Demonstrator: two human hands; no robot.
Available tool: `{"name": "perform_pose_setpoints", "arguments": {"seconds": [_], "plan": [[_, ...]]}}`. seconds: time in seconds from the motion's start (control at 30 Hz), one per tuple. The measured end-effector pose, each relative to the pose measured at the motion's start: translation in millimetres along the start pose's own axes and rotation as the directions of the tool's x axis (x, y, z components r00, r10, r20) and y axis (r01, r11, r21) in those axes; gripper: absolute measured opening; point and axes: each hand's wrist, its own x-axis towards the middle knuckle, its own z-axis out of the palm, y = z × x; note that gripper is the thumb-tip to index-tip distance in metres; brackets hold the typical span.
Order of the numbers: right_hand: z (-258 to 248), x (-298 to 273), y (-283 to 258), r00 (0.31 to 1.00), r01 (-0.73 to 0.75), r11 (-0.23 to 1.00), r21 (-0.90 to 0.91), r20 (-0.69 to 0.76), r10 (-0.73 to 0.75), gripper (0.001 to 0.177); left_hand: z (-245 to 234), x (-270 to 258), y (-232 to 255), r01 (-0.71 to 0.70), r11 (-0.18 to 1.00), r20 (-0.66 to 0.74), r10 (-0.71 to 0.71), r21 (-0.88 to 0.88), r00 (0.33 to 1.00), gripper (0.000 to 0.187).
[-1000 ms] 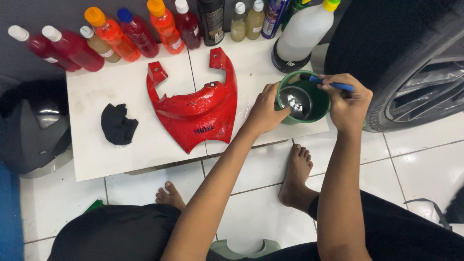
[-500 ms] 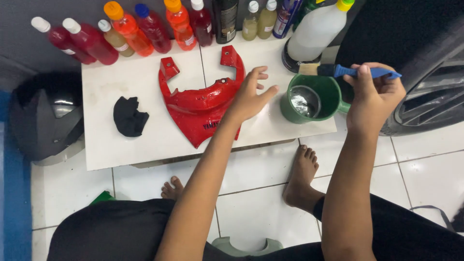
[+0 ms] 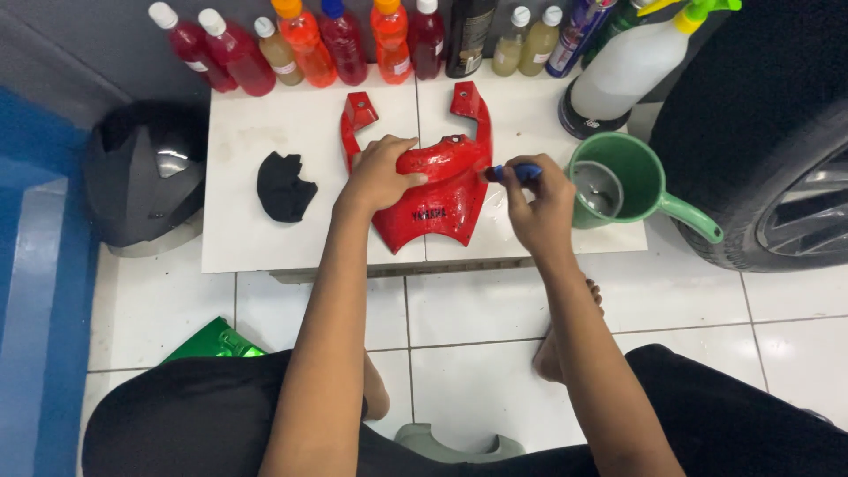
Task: The person paints a red motorcycle part with a brush, repeatedly dipping the brush into a green mug of liquid. The person holds the part with one hand and applies paint with the other, covering the surface methodically.
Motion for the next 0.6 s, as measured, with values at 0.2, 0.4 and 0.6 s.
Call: {"name": "perform_pose_setpoints", "arguments": {"seconds": [0.2,0.4,0.6], "plan": [[31,-18,-15,0.991,0.1,0.995,-0.03,0.095,-0.097,0.013,18,0,-12,-0.038,0.998,-0.085,0.034,-0.046,0.996,0.06],[22,-10,-14,0.995,-0.075,0.986,0.152,0.083,0.063,0.007,32,8,-19,-0.06,0.995,-0.109,0.052,-0.074,0.993,0.061],[2,-9,25,0.989,0.035,0.999,0.038,-0.145,-0.03,0.008,33,6,-15,-0.058,0.996,-0.123,0.05,-0.063,0.991,0.061]]}}
